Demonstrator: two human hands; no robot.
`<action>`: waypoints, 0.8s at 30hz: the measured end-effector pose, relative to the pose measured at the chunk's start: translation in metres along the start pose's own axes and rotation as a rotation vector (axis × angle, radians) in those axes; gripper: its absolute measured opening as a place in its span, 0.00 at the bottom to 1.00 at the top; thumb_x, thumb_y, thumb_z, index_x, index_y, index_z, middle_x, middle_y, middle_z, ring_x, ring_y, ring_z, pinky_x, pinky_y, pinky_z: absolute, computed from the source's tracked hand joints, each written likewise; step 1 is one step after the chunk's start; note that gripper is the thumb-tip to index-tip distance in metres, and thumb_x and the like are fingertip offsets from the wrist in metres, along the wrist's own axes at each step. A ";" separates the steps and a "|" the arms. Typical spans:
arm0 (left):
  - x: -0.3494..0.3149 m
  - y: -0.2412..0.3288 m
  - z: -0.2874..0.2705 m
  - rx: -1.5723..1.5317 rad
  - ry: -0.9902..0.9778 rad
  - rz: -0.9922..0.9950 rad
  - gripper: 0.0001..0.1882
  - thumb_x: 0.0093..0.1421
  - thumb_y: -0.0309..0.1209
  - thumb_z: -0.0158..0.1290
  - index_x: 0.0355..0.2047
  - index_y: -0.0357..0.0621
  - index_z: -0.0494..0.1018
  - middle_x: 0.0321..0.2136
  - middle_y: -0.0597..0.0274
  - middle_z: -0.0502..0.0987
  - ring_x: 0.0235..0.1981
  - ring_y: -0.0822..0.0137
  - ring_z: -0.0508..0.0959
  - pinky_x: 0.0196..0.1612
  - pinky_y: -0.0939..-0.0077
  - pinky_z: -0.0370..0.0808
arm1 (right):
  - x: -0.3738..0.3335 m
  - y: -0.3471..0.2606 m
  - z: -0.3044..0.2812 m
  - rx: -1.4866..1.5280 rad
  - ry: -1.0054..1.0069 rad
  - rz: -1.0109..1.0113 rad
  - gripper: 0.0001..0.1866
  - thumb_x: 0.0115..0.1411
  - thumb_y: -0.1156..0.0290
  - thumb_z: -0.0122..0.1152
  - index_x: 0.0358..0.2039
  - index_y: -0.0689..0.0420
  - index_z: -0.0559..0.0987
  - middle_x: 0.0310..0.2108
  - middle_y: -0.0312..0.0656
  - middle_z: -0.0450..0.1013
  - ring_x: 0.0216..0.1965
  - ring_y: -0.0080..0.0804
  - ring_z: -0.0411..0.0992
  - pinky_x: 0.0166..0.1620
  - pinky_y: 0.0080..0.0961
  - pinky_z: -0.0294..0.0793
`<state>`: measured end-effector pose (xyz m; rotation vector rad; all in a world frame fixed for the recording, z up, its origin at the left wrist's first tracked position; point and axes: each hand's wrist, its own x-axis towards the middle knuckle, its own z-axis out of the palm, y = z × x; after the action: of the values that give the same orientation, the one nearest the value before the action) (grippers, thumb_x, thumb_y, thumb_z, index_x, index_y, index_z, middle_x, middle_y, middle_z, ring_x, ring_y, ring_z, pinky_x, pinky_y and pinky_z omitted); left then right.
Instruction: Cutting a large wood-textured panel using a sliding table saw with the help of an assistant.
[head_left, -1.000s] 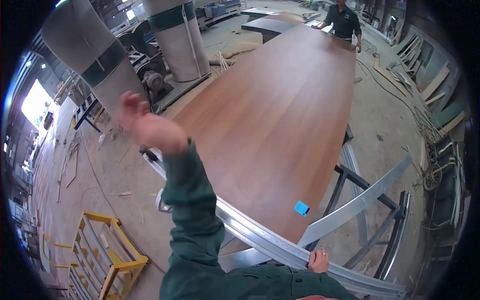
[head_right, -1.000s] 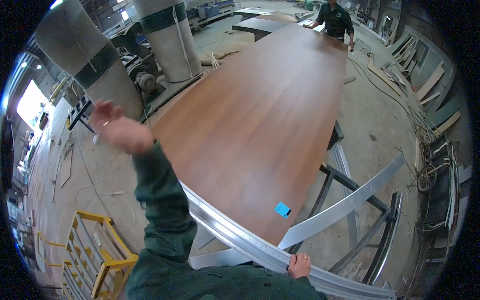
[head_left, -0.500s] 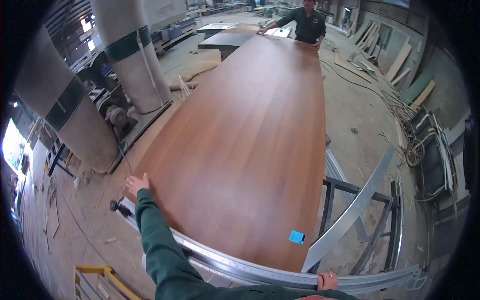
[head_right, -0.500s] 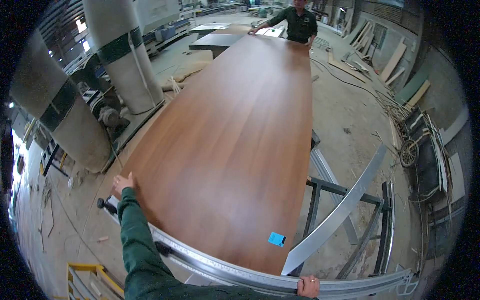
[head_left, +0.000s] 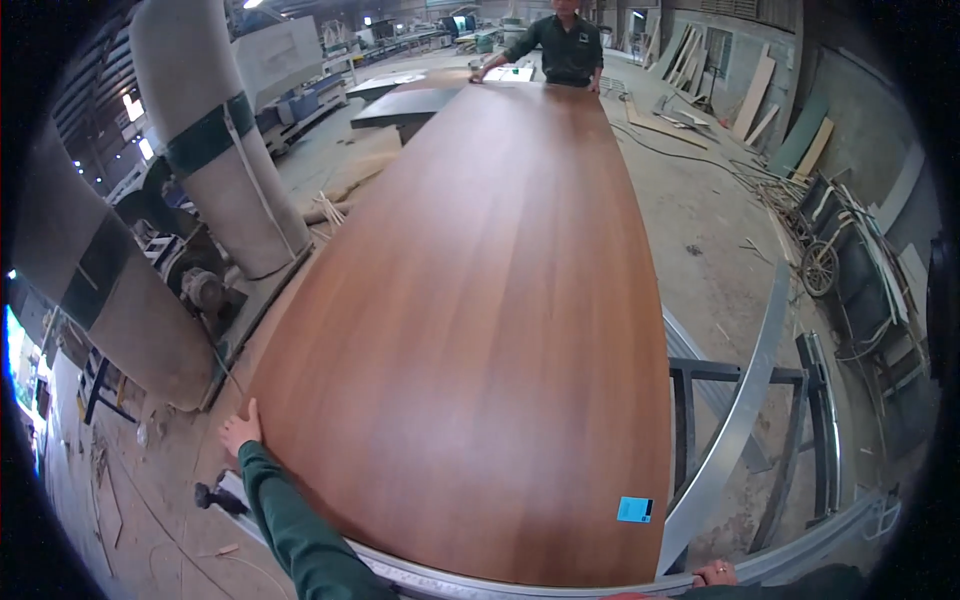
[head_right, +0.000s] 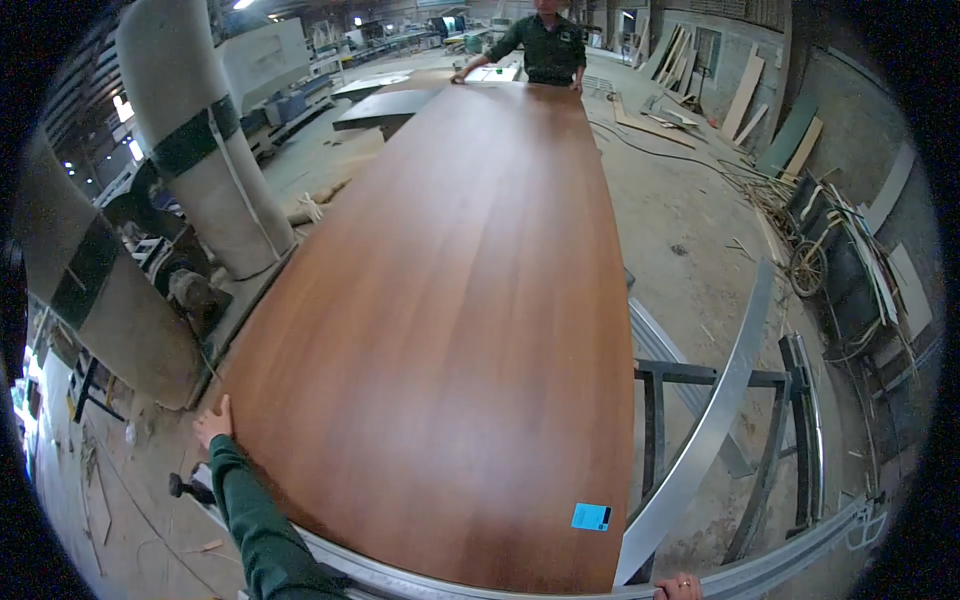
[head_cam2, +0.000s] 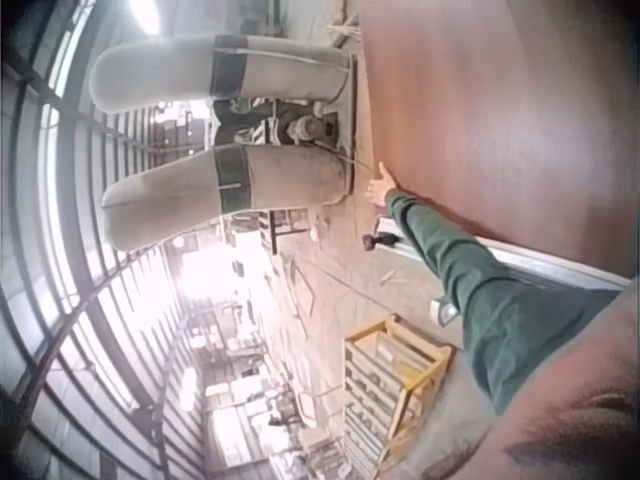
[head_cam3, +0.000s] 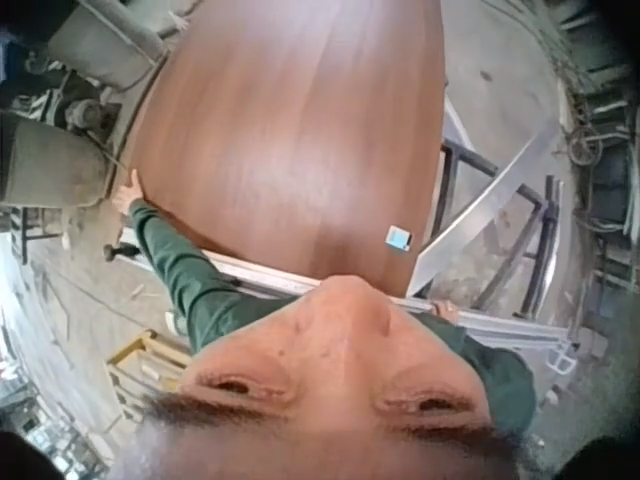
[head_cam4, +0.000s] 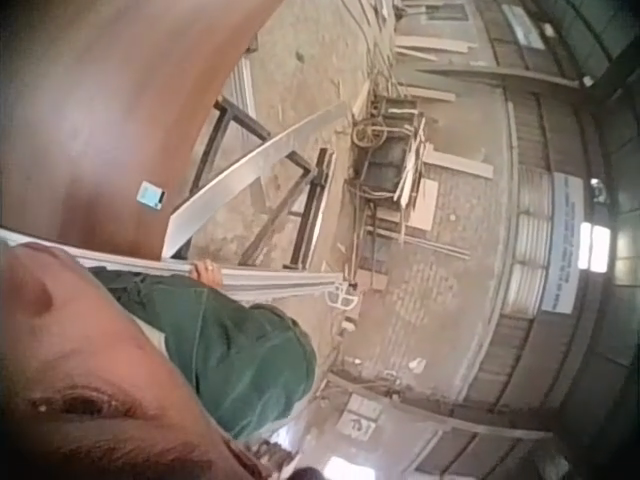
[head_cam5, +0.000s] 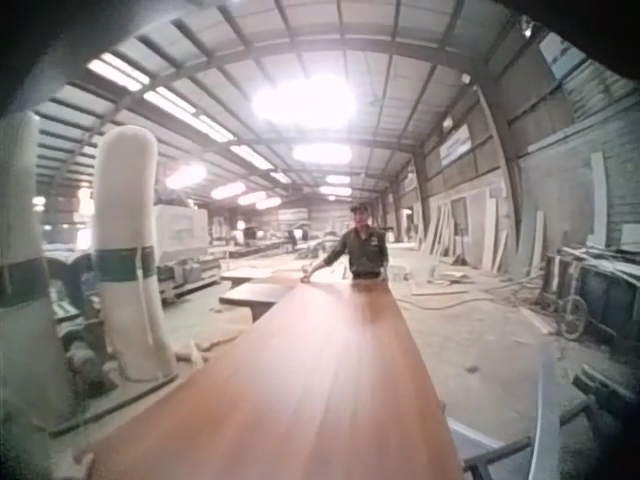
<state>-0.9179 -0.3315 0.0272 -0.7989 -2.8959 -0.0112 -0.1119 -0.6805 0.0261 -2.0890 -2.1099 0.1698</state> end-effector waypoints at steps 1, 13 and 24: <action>-0.001 -0.003 -0.002 -0.019 0.095 -0.011 0.43 0.51 0.67 0.34 0.47 0.39 0.67 0.48 0.50 0.67 0.53 0.51 0.62 0.54 0.56 0.59 | -0.003 -0.001 0.003 -0.021 -0.007 -0.015 0.08 0.48 0.64 0.57 0.30 0.50 0.75 0.27 0.46 0.68 0.30 0.47 0.67 0.34 0.42 0.66; -0.049 0.026 -0.026 -0.107 0.078 0.030 0.43 0.49 0.67 0.39 0.46 0.37 0.68 0.48 0.49 0.68 0.50 0.51 0.66 0.52 0.60 0.62 | -0.025 0.038 0.019 0.077 0.041 -0.031 0.19 0.35 0.71 0.58 0.33 0.55 0.72 0.35 0.48 0.68 0.37 0.47 0.64 0.41 0.43 0.64; -0.119 0.051 -0.029 -0.109 0.056 -0.023 0.41 0.55 0.65 0.29 0.52 0.40 0.62 0.51 0.46 0.64 0.55 0.51 0.61 0.57 0.59 0.54 | -0.004 -0.021 -0.054 0.230 0.040 0.080 0.25 0.40 0.72 0.59 0.42 0.62 0.67 0.48 0.55 0.61 0.48 0.53 0.61 0.50 0.45 0.61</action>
<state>-0.7869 -0.3500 0.0383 -0.7686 -2.8718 -0.1916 -0.1214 -0.6864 0.0829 -2.0242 -1.8857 0.3594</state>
